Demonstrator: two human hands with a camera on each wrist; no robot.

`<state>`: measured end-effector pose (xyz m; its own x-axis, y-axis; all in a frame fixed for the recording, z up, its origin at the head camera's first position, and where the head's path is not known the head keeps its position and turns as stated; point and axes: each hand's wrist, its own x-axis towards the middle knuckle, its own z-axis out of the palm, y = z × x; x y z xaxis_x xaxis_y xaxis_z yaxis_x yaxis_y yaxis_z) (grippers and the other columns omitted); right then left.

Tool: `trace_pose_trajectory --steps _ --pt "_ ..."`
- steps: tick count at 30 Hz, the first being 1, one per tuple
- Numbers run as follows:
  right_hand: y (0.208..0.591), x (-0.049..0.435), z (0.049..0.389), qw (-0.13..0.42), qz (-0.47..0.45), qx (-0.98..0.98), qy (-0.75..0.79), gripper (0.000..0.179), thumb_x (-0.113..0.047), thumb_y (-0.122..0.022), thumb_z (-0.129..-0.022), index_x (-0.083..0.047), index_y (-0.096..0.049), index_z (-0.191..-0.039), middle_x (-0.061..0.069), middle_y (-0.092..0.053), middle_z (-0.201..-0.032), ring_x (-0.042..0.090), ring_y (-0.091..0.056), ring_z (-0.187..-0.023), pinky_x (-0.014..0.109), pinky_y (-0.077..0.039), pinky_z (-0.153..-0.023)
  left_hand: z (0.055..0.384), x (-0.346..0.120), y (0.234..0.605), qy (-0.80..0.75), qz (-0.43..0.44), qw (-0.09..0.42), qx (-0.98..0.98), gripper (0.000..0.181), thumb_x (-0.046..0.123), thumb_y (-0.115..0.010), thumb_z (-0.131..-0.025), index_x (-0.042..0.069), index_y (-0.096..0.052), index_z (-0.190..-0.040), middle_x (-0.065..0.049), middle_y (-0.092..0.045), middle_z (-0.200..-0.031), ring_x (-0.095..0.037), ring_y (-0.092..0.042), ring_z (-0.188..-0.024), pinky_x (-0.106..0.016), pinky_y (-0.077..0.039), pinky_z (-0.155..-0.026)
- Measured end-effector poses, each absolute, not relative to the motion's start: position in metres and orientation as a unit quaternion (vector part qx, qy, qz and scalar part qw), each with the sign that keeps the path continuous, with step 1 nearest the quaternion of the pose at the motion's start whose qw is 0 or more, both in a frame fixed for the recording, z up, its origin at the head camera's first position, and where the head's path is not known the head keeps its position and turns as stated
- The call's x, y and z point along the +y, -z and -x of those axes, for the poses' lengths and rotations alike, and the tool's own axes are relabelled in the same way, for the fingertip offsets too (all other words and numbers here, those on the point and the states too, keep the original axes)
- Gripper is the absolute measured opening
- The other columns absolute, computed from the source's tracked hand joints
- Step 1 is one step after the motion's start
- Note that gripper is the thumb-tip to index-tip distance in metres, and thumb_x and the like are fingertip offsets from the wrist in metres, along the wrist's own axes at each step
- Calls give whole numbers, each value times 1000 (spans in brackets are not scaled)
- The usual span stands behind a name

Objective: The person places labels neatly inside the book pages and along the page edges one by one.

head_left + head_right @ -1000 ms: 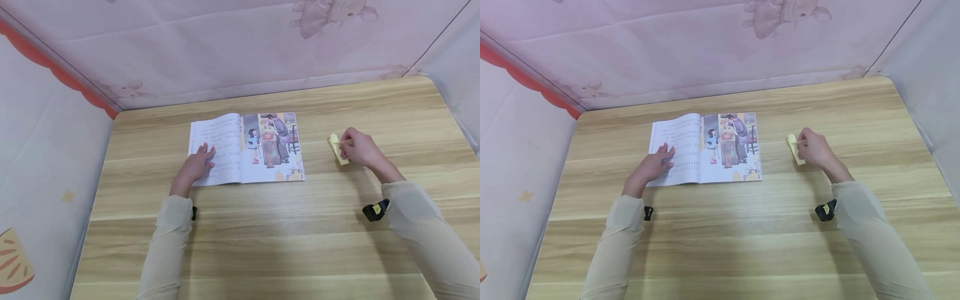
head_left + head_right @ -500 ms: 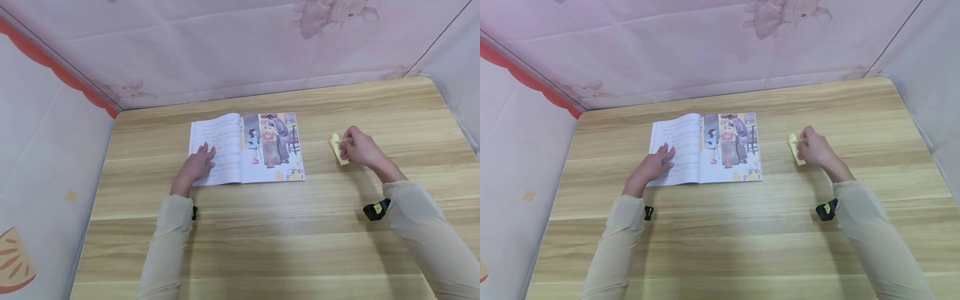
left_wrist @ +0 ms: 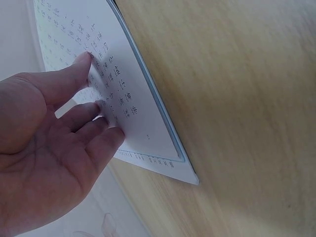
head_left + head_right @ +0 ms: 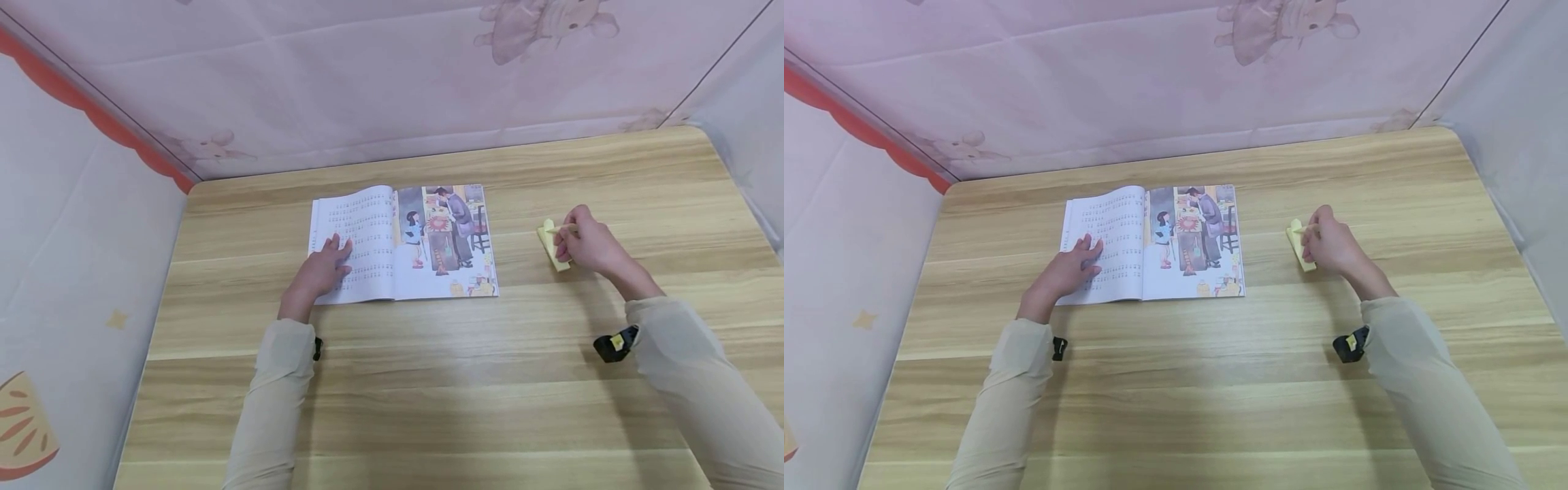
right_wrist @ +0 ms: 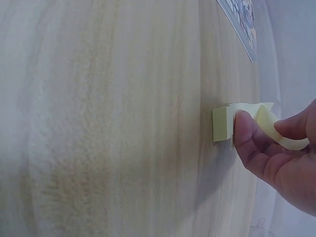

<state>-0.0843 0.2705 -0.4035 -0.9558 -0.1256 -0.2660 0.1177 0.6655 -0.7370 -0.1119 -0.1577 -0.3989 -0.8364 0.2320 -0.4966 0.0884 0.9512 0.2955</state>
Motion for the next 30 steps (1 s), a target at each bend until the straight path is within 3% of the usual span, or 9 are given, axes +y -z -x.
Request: trace_pose_trajectory --steps 23,30 --pt "399 273 90 195 -7 886 420 16 -2 -42 -94 10 -46 -104 18 -64 -80 13 -63 -63 29 -53 -57 112 -159 402 -139 -84 268 950 55 17 -48 -95 10 -23 -144 -15 -5 -150 -30 -4 -137 -48 -12 -108" --pt "397 272 91 195 -12 882 430 18 -3 -43 -94 11 -42 -106 15 -64 -76 15 -63 -62 30 -53 -57 112 -159 400 -145 -86 263 950 55 15 -48 -95 9 -23 -143 -17 -6 -149 -31 -4 -137 -49 -11 -108"
